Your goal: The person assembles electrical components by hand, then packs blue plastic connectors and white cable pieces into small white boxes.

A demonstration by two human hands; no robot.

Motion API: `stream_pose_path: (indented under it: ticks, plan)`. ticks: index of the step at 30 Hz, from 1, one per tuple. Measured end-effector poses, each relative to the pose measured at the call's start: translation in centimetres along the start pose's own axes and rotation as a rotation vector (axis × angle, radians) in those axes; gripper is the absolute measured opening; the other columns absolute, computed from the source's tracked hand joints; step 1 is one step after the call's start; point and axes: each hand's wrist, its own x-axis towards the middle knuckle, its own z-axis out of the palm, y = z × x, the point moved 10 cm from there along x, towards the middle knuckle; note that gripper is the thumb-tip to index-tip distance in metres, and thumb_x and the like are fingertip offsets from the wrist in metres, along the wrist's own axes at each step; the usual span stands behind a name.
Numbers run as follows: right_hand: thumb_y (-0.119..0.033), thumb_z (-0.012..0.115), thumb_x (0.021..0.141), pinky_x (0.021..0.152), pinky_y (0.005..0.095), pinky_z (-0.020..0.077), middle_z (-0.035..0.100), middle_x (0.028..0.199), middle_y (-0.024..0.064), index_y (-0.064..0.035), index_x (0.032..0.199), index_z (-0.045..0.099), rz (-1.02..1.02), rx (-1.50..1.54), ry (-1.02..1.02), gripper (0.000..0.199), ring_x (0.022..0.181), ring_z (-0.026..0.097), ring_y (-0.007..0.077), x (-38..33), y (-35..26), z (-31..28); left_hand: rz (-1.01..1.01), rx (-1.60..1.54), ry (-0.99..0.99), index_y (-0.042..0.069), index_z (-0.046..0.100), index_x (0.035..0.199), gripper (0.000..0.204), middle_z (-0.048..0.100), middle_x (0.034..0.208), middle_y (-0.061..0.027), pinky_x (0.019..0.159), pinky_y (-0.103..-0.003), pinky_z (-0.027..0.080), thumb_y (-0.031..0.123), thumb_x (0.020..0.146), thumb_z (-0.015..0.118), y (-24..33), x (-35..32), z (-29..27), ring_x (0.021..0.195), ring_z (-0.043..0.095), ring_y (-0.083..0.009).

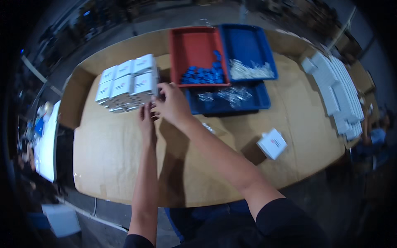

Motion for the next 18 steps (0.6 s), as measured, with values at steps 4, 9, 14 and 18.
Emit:
stream_pose_path:
  ticks: [4,9,14,18]
  plan:
    - [-0.017,0.080,0.087,0.088,0.0425,0.0543,0.065,0.113,0.0123,-0.0067,0.118,0.071,-0.232,-0.343,0.029,0.034,0.104,0.067,0.0318,-10.2,-3.6,-12.2,-0.151,0.124,-0.084,0.005,0.068,0.123,0.028,0.070,0.107,-0.0062,0.070,-0.025,0.048,0.027,0.110,0.056,0.1,-8.5,1.8,0.077,0.060,-0.0089]
    - [-0.020,0.084,0.080,0.110,0.0474,0.0460,0.055,0.146,0.0132,-0.0150,0.131,0.070,0.085,-0.780,-0.028,0.053,0.135,0.053,0.0356,-18.7,-0.1,-28.0,-0.303,0.040,-0.185,0.004,0.064,0.126,0.026,0.069,0.106,-0.0067,0.072,-0.025,0.048,0.021,0.111,0.053,0.1,-19.9,4.2,0.077,0.060,-0.0089]
    - [-0.017,0.084,0.077,0.130,0.0571,0.0193,0.022,0.173,0.0094,-0.0264,0.154,0.052,0.237,-0.873,-0.565,0.084,0.161,0.016,0.0339,-22.0,3.3,-29.9,-0.445,-0.016,-0.296,0.005,0.064,0.127,0.025,0.071,0.108,-0.0063,0.074,-0.025,0.050,0.020,0.111,0.053,-1.6,-26.8,8.8,0.078,0.061,-0.0087]
    - [-0.019,0.086,0.076,0.129,0.0614,0.0185,0.038,0.165,0.0073,-0.0173,0.154,0.051,0.083,-0.897,-0.738,0.085,0.158,0.025,0.0349,-22.8,5.6,-29.8,-0.512,0.075,-0.459,0.005,0.063,0.129,0.026,0.072,0.109,-0.0058,0.077,-0.025,0.051,0.022,0.111,0.053,-2.6,-29.7,11.5,0.081,0.062,-0.0087]
